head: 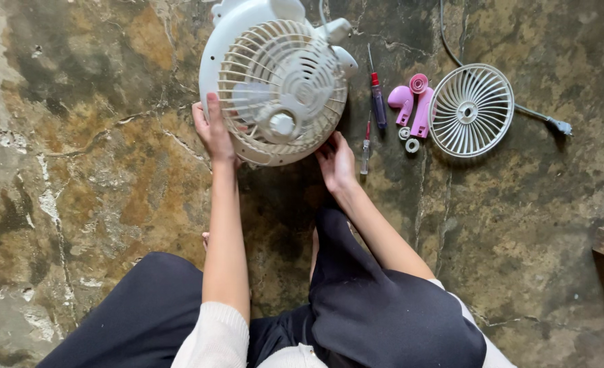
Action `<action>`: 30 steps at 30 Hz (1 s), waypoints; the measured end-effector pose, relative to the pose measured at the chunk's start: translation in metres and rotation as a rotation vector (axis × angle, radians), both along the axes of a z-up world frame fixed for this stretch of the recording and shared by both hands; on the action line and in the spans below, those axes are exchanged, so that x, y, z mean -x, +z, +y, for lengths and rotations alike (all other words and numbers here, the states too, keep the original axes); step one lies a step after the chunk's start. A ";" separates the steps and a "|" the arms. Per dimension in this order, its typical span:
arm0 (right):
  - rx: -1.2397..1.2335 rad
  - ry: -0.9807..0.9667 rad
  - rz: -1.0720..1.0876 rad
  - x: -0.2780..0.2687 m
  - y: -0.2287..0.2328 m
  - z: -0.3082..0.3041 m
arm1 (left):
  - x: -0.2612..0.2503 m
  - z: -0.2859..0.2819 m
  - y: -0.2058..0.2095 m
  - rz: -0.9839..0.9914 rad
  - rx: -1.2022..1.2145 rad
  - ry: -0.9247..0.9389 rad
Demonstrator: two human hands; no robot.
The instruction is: The person sits on the floor and uses a screwdriver to remove screws from the front grille of a white electric fan. They repeatedly loosen and remove screws around the grille perimeter, occasionally lifting the fan to access different sides.
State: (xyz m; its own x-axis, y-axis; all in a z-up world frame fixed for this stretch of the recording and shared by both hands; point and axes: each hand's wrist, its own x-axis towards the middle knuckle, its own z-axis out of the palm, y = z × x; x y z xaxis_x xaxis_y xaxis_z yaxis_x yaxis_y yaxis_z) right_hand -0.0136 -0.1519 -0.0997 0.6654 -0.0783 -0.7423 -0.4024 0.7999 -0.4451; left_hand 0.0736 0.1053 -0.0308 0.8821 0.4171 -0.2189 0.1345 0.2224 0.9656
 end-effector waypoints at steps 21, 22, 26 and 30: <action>-0.675 0.250 -0.487 0.041 -0.016 -0.013 | 0.084 -0.124 0.198 -1.024 -0.932 -0.479; -0.675 0.252 -0.487 0.041 -0.016 -0.017 | 0.084 -0.127 0.194 -1.013 -0.929 -0.472; -0.667 0.246 -0.519 0.017 -0.027 -0.035 | 0.073 -0.124 0.166 -0.976 -0.747 -0.340; -0.657 0.219 -0.529 0.006 -0.046 -0.055 | 0.059 -0.100 0.125 -0.434 -0.628 -0.183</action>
State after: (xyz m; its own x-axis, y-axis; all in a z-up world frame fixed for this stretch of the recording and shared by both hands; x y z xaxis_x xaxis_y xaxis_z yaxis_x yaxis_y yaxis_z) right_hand -0.0191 -0.2068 -0.1461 0.8858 0.4273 -0.1813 -0.4480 0.8892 -0.0931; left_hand 0.0142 0.0056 0.0938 0.9015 0.1883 0.3897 -0.3017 -0.3722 0.8777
